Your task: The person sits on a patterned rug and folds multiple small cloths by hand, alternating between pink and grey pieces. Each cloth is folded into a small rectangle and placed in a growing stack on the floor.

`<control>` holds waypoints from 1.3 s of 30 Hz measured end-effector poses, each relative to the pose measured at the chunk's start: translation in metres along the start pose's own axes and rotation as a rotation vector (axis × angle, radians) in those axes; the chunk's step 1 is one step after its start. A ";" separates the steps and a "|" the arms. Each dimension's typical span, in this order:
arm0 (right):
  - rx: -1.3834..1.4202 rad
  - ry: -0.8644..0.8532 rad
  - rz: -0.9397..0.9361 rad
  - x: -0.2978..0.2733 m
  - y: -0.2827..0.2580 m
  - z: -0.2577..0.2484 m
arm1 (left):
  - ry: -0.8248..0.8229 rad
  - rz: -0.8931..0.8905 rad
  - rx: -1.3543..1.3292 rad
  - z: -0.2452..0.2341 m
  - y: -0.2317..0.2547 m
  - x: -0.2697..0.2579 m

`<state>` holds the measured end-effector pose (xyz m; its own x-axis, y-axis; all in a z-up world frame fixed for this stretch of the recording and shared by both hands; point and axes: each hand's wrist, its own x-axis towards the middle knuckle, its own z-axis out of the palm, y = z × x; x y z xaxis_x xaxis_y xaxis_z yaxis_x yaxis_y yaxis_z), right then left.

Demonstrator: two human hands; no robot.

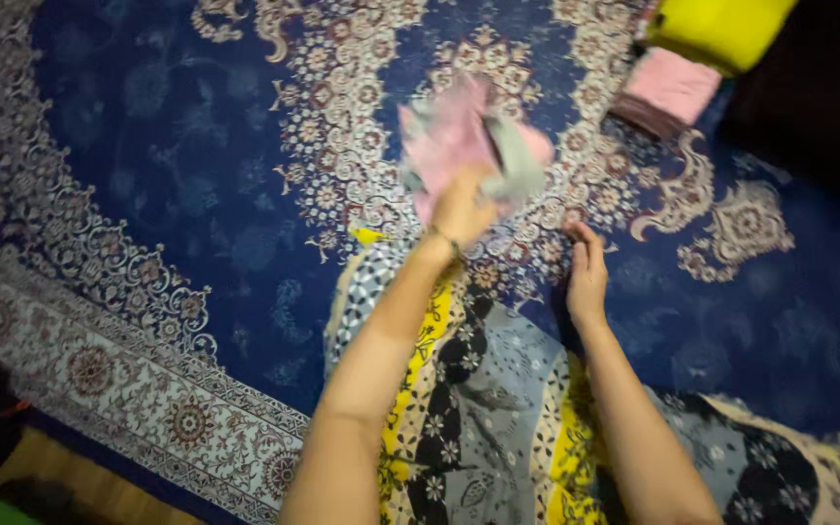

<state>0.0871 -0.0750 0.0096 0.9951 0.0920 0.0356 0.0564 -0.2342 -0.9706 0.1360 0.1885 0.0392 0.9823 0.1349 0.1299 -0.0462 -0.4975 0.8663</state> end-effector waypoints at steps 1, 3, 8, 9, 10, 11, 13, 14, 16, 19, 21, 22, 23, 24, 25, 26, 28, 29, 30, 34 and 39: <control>0.076 0.004 0.043 -0.002 0.004 -0.007 | -0.070 0.066 -0.060 0.016 0.016 -0.022; 0.008 0.028 0.171 -0.010 0.009 -0.020 | -0.180 0.225 -0.052 0.043 0.039 -0.068; -0.284 0.102 0.175 -0.027 -0.005 -0.031 | -0.370 -0.025 0.210 0.078 0.052 -0.114; -0.322 0.144 0.198 -0.029 -0.013 -0.030 | -0.378 -0.025 0.250 0.080 0.049 -0.114; -0.361 0.186 0.221 -0.031 -0.020 -0.028 | -0.415 -0.056 0.261 0.081 0.045 -0.114; -0.360 0.165 0.220 -0.032 -0.026 -0.025 | -0.449 -0.087 0.272 0.082 0.040 -0.112; -0.358 0.121 0.215 -0.034 -0.036 -0.023 | -0.484 -0.109 0.280 0.083 0.032 -0.109; -0.413 0.094 0.172 -0.036 -0.039 -0.024 | -0.486 -0.101 0.276 0.083 0.030 -0.108; -0.526 0.034 0.089 -0.035 -0.038 -0.033 | -0.376 -0.036 0.283 0.078 0.026 -0.101; -0.324 0.113 0.290 -0.033 -0.021 -0.065 | -0.045 0.139 0.327 0.056 0.026 -0.074; -0.300 0.136 0.305 -0.037 -0.005 -0.097 | 0.043 0.016 0.353 0.025 0.028 -0.056; -0.302 0.134 0.358 -0.042 0.003 -0.113 | 0.018 -0.165 0.353 0.010 0.032 -0.051; -0.303 0.132 0.411 -0.049 0.011 -0.128 | 0.047 -0.250 0.376 -0.002 0.036 -0.048; -0.303 0.130 0.465 -0.059 0.018 -0.141 | 0.076 -0.334 0.398 -0.013 0.042 -0.047; -0.282 0.110 0.496 -0.066 0.025 -0.151 | 0.110 -0.416 0.421 -0.019 0.049 -0.045; -0.260 0.090 0.527 -0.074 0.031 -0.159 | 0.135 -0.369 0.460 -0.019 0.057 -0.046; -0.272 0.060 0.571 -0.087 0.040 -0.166 | 0.181 -0.283 0.539 -0.007 0.076 -0.060; -0.306 0.053 0.581 -0.090 0.042 -0.166 | 0.222 -0.128 0.617 0.004 0.085 -0.069; -0.339 0.047 0.590 -0.091 0.043 -0.165 | 0.262 0.028 0.691 0.017 0.095 -0.081; -0.071 0.117 0.588 -0.090 0.025 -0.149 | -0.058 0.384 0.411 0.078 0.134 -0.149; 0.368 0.167 0.678 -0.063 -0.024 -0.147 | -0.220 0.205 0.148 0.132 0.141 -0.166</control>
<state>0.0352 -0.2170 0.0658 0.8035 -0.1091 -0.5853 -0.5685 0.1511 -0.8087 -0.0094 -0.0170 0.0757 0.9717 -0.1613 0.1724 -0.2356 -0.6164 0.7513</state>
